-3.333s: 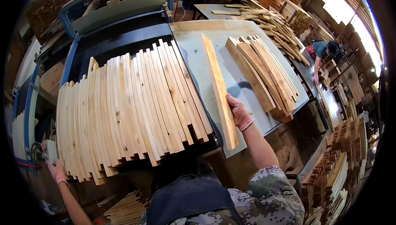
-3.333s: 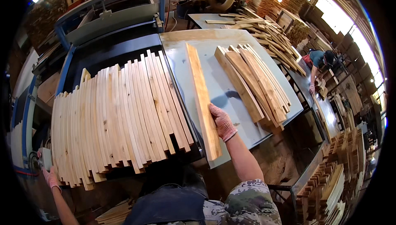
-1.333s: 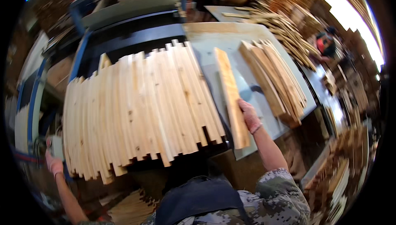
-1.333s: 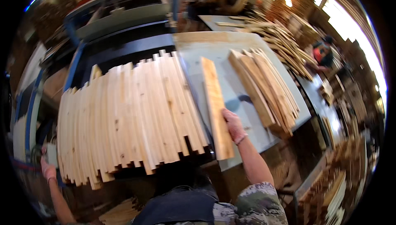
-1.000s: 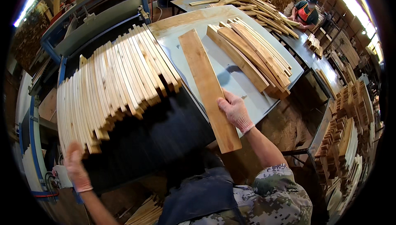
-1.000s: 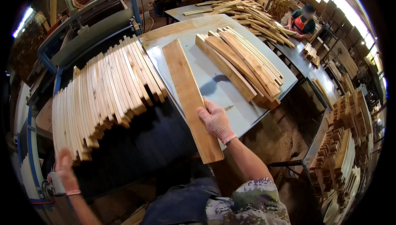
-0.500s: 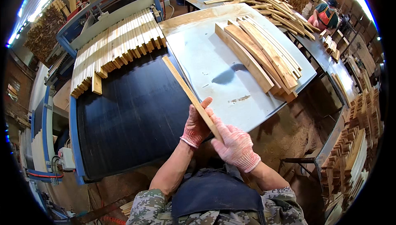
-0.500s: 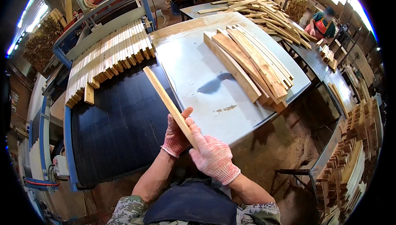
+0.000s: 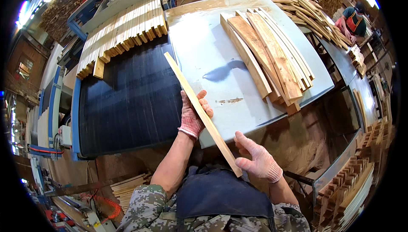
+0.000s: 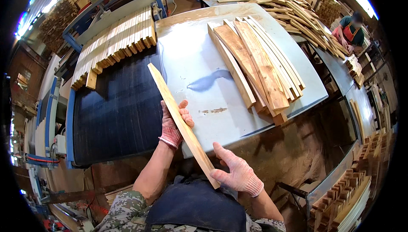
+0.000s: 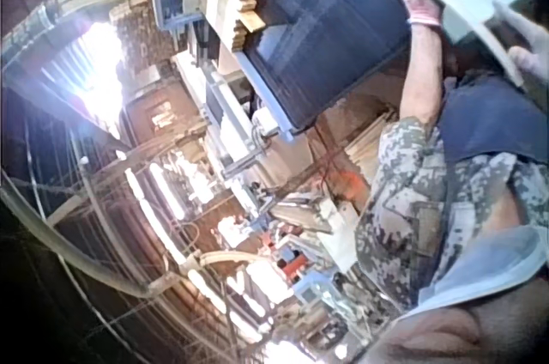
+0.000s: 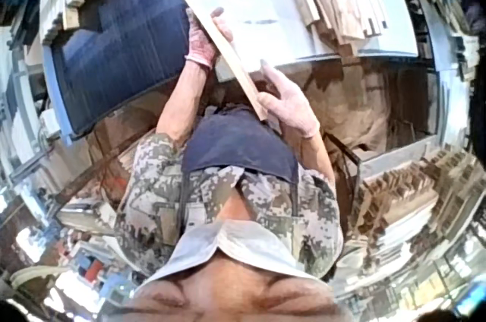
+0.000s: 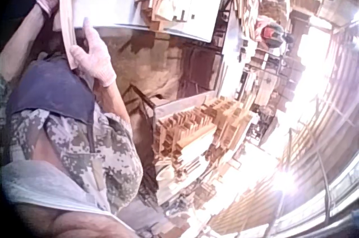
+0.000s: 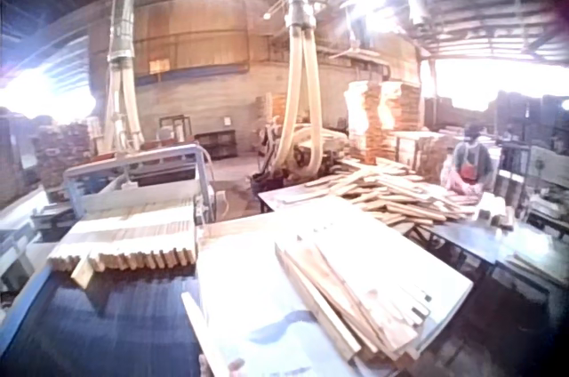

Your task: The person picks up stacks of wooden planks from a metal table and moves them to a conveyor belt. They repeatedly gather planks, align them, and place them onto the moving belt, then return to the table to repeat the process.

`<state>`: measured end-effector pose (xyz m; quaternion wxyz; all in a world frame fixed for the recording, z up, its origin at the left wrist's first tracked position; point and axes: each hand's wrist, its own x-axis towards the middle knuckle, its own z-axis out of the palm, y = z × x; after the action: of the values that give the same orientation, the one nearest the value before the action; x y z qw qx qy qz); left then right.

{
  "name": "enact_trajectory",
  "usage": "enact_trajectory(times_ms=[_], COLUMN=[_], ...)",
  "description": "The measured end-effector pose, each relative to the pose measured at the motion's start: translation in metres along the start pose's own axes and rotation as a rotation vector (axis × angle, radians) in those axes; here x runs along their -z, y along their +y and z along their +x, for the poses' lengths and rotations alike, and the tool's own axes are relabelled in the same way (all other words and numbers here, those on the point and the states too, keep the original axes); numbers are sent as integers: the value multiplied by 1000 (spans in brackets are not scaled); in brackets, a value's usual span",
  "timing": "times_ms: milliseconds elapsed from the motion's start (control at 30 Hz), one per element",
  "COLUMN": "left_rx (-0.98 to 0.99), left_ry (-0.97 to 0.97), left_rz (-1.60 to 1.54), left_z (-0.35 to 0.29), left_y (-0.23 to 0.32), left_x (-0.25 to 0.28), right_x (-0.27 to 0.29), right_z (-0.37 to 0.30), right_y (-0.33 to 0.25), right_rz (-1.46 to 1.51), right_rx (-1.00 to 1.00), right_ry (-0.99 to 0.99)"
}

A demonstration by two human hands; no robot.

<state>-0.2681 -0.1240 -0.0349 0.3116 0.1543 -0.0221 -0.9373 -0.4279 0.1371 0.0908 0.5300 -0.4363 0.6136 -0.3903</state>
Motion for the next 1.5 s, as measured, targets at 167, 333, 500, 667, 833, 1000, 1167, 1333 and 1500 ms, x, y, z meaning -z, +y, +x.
enact_trajectory(times_ms=[167, 333, 500, 667, 833, 1000, 1167, 1333, 1500], left_rx=[-57, -50, -68, -213, -236, -240, -132, 41, 210], left_ry=[130, 287, 419, 431, 415, 413, 337, 49, -68], left_rz=[2, 48, 111, 91, 171, 265, 485, 460, 343], left_z=[11, 23, 33, 55, 69, 67, 55, 28, 17], left_y=[-8, -12, -12, 9, 33, 41, 50, 27, 13], left_x=[-7, -21, -31, -29, -11, 7, -1, -16, -20], right_x=[17, 17, 13, 10, -1, -19, -35, -46, -54], right_z=[-16, -14, -10, -17, -10, 0, 8, 15, 11], right_y=[11, 9, 6, 11, 23, 33, 49, 60, 64], right_rz=[-19, -88, 23, 508, 878, 936, 1134, 1326, 1299], right_rx=[0, -21, 10, -78, -113, -126, -131, -225, -277], right_ry=[-101, -105, -72, -23, 52, 300, 417, 494, 448])
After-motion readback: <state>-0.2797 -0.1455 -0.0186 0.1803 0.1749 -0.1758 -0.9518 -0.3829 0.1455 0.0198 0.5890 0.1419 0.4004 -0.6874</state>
